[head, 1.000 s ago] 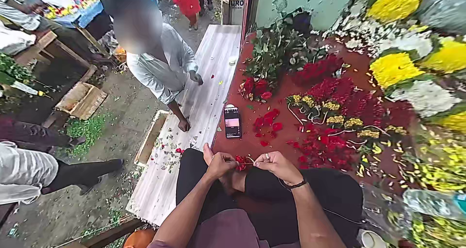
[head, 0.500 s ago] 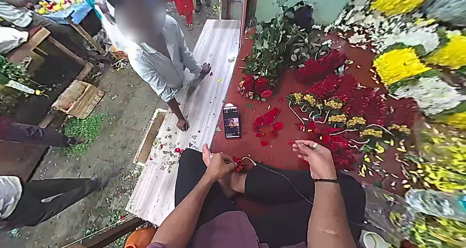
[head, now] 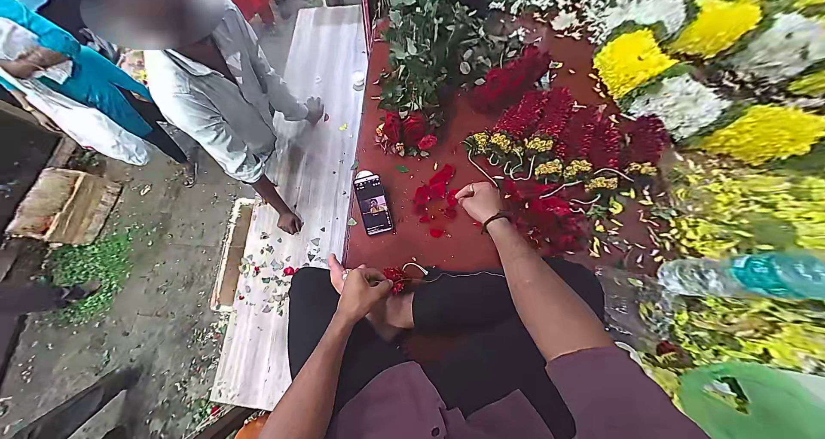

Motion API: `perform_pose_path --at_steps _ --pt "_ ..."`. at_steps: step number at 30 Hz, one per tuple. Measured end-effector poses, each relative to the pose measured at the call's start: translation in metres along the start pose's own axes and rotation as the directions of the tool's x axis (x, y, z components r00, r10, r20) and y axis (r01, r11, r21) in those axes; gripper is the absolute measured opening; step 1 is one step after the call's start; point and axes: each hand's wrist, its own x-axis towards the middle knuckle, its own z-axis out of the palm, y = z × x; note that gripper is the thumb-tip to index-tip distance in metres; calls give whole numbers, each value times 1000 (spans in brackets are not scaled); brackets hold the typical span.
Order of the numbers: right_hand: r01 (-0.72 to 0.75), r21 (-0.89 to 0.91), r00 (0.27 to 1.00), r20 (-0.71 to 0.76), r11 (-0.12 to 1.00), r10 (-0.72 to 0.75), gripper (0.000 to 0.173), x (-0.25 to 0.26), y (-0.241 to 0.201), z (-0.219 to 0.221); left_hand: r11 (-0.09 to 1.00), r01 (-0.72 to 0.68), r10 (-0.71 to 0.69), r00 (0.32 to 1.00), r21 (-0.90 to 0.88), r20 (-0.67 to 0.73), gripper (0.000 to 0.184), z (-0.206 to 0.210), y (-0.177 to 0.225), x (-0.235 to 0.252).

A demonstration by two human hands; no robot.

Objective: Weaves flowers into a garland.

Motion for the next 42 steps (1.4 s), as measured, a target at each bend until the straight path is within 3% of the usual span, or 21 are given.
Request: perform_pose_path --at_steps 5,10,12,15,17,22,26,30,35,39,42 --pt "-43 -111 996 -84 993 34 42 38 0 48 999 17 -18 999 -37 -27 20 2 -1 2" --pt "-58 -100 990 120 993 69 21 39 -1 25 999 30 -32 999 -43 -40 19 2 0 7" --pt "-84 -68 991 99 994 91 17 41 -4 12 998 31 -33 999 -59 -33 19 1 0 11" --pt "-114 -19 993 -39 993 113 25 54 -3 20 996 39 -41 999 -83 -19 18 0 -2 11" --pt "-79 50 989 -121 996 85 33 67 2 37 994 32 -35 999 -101 -32 17 1 -2 10" --pt "40 448 970 -233 893 74 23 62 -6 29 993 27 -32 999 -117 -44 17 1 -2 7" --pt "13 605 988 -131 796 84 24 30 -15 -4 997 16 -19 999 -78 -33 19 -1 0 9" --pt "70 522 991 -137 850 3 25 -12 -21 -26 995 37 -40 999 -92 -31 21 -1 8 2" --pt "143 535 989 -55 833 -135 35 -98 -46 -35 898 82 -102 995 -433 -22 24 3 28 -16" --pt "210 622 970 -35 754 -241 28 -166 -61 -9 730 74 -99 995 -679 2 55 7 54 -27" --pt "203 692 957 8 692 -289 24 -200 -73 14 630 -21 -40 998 -776 -59 69 17 66 -26"
